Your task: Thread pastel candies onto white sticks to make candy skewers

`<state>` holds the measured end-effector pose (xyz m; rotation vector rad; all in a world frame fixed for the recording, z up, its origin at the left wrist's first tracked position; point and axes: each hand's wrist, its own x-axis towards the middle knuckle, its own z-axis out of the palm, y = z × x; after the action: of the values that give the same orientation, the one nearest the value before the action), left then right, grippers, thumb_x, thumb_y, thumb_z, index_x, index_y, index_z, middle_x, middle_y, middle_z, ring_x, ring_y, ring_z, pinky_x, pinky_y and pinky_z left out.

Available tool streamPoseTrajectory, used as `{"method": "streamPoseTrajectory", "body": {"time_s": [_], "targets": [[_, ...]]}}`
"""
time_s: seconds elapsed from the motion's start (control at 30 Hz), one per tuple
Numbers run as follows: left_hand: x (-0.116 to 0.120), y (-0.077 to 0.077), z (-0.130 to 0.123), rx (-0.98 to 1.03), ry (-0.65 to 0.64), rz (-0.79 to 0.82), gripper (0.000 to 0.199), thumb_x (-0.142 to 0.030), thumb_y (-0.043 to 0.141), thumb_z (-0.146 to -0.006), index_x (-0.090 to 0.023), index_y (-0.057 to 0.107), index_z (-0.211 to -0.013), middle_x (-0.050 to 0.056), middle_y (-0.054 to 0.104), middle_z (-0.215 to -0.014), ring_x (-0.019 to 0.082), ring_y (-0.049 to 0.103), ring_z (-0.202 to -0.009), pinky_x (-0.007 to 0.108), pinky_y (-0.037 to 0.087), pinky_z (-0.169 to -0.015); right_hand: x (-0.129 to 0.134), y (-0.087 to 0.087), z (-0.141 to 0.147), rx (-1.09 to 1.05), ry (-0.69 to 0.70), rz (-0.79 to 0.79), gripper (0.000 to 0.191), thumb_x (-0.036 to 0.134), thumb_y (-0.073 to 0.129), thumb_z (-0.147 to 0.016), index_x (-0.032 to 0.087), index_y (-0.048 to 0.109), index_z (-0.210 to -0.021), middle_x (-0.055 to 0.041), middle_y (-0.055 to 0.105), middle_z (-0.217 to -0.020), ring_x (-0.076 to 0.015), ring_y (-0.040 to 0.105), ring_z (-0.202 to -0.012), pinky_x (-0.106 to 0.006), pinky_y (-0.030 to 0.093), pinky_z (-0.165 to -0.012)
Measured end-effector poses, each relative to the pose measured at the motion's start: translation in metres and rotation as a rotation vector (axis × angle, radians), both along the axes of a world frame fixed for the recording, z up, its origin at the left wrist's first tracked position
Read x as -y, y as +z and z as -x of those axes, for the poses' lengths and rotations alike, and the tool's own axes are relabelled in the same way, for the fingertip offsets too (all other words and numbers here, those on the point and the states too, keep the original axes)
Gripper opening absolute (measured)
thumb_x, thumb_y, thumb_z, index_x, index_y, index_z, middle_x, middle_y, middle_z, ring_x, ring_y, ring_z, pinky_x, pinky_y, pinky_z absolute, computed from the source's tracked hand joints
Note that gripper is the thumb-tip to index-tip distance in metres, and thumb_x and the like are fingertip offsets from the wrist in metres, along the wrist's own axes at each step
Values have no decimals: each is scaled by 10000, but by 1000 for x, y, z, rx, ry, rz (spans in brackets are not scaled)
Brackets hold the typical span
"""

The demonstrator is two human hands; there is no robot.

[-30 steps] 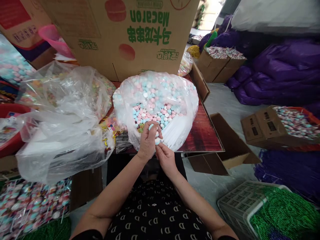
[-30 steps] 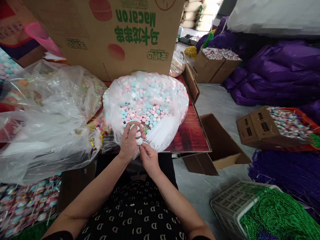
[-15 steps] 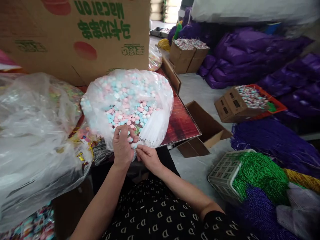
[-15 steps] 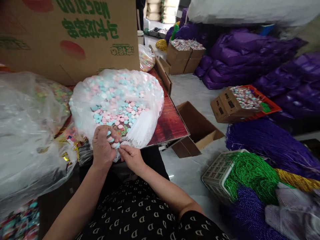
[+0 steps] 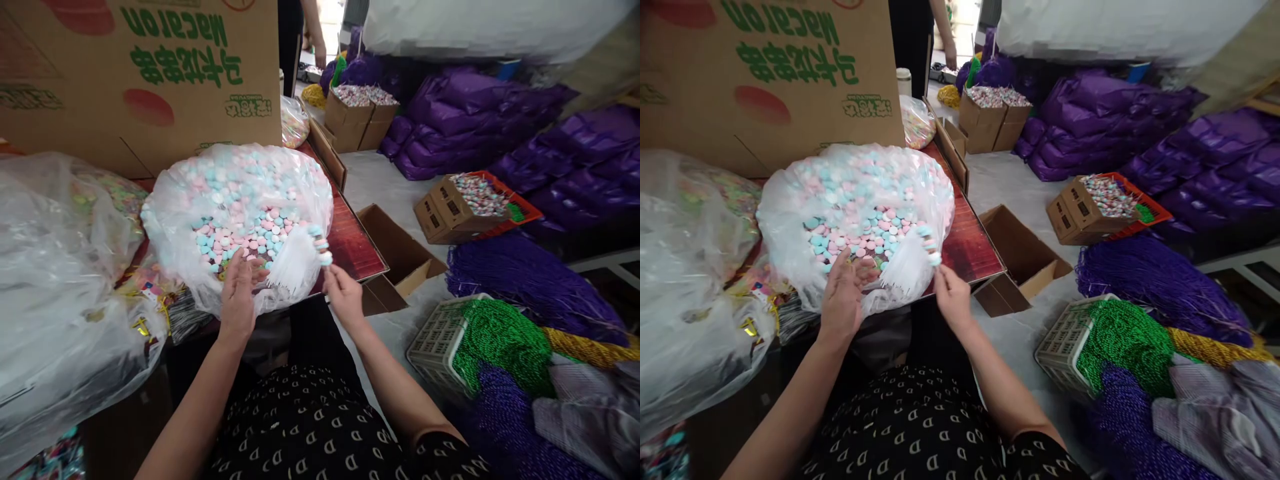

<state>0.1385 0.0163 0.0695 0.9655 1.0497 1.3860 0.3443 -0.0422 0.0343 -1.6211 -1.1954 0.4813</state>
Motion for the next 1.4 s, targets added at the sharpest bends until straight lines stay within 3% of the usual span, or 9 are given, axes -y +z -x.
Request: {"method": "streamPoseTrajectory", "body": {"time_s": [0.13, 0.3, 0.4, 0.5, 0.63, 0.77, 0.87, 1.1, 1.4], "targets": [[-6, -7, 7, -43, 16, -15, 412, -530, 776, -899, -238, 739, -1188, 40, 750, -1011, 156, 716, -872, 314, 609, -847, -13, -2, -42, 371, -279, 283, 385, 339, 523, -1026, 179, 780, -1264, -120, 823, -999, -242, 746, -874, -314, 517, -792], [-4, -12, 2, -98, -9, 13, 390, -476, 815, -818, -205, 762, -1094, 39, 743, -952, 155, 698, -844, 305, 591, -840, -32, -1, -43, 533, -270, 532, 357, 267, 528, -1060, 229, 756, -1333, -104, 814, -1074, -231, 731, -968, -288, 461, -791], [-3, -12, 6, -142, -22, 25, 407, -484, 788, -815, -196, 755, -1101, 44, 742, -950, 171, 694, -856, 317, 584, -835, -36, -8, -43, 570, -240, 477, 346, 238, 523, -1047, 189, 773, -1282, -122, 796, -1067, -240, 706, -998, -316, 467, -863], [-8, -11, 15, -281, -85, 20, 438, -513, 732, -850, -197, 752, -1152, 62, 755, -984, 206, 704, -906, 347, 574, -860, -34, -21, -57, 491, -253, 266, 324, 251, 530, -1013, 162, 804, -1162, -158, 784, -1116, -262, 693, -1054, -383, 503, -970], [-23, -8, 18, -781, -242, -109, 369, -456, 653, -909, -222, 771, -1170, 84, 770, -1015, 256, 702, -911, 370, 536, -847, -29, -32, -82, 262, -292, 11, 354, 315, 500, -994, 166, 807, -1088, -157, 791, -1130, -252, 710, -1078, -423, 543, -1032], [-38, -3, -2, -1286, -280, -207, 268, -349, 621, -950, -197, 763, -1120, 144, 747, -1091, 320, 699, -954, 386, 515, -796, -25, -23, -78, 224, -311, -150, 326, 336, 514, -990, 191, 795, -1066, -127, 792, -1100, -238, 726, -1059, -431, 560, -1033], [-43, 0, -16, -1468, -339, -134, 261, -320, 568, -1004, -171, 738, -1134, 178, 733, -1200, 361, 707, -1042, 396, 506, -774, -23, -7, -50, 179, -204, -271, 294, 315, 516, -1018, 213, 787, -1068, -109, 791, -1089, -229, 736, -1048, -416, 574, -1009], [-49, 0, -21, -1415, -333, 6, 165, -276, 592, -1003, -199, 734, -1036, 151, 781, -1078, 351, 733, -1065, 387, 506, -820, -36, 12, 17, 6, 190, -226, 276, 294, 526, -1013, 234, 792, -1054, -67, 802, -987, -200, 747, -939, -364, 603, -900], [-52, -2, -20, -1363, -354, 58, 152, -247, 574, -960, -214, 717, -919, 126, 795, -986, 329, 747, -988, 380, 517, -796, -67, -2, 26, -29, 242, -91, 304, 320, 551, -976, 229, 805, -1116, -83, 810, -1085, -207, 768, -922, -381, 616, -926]]}}
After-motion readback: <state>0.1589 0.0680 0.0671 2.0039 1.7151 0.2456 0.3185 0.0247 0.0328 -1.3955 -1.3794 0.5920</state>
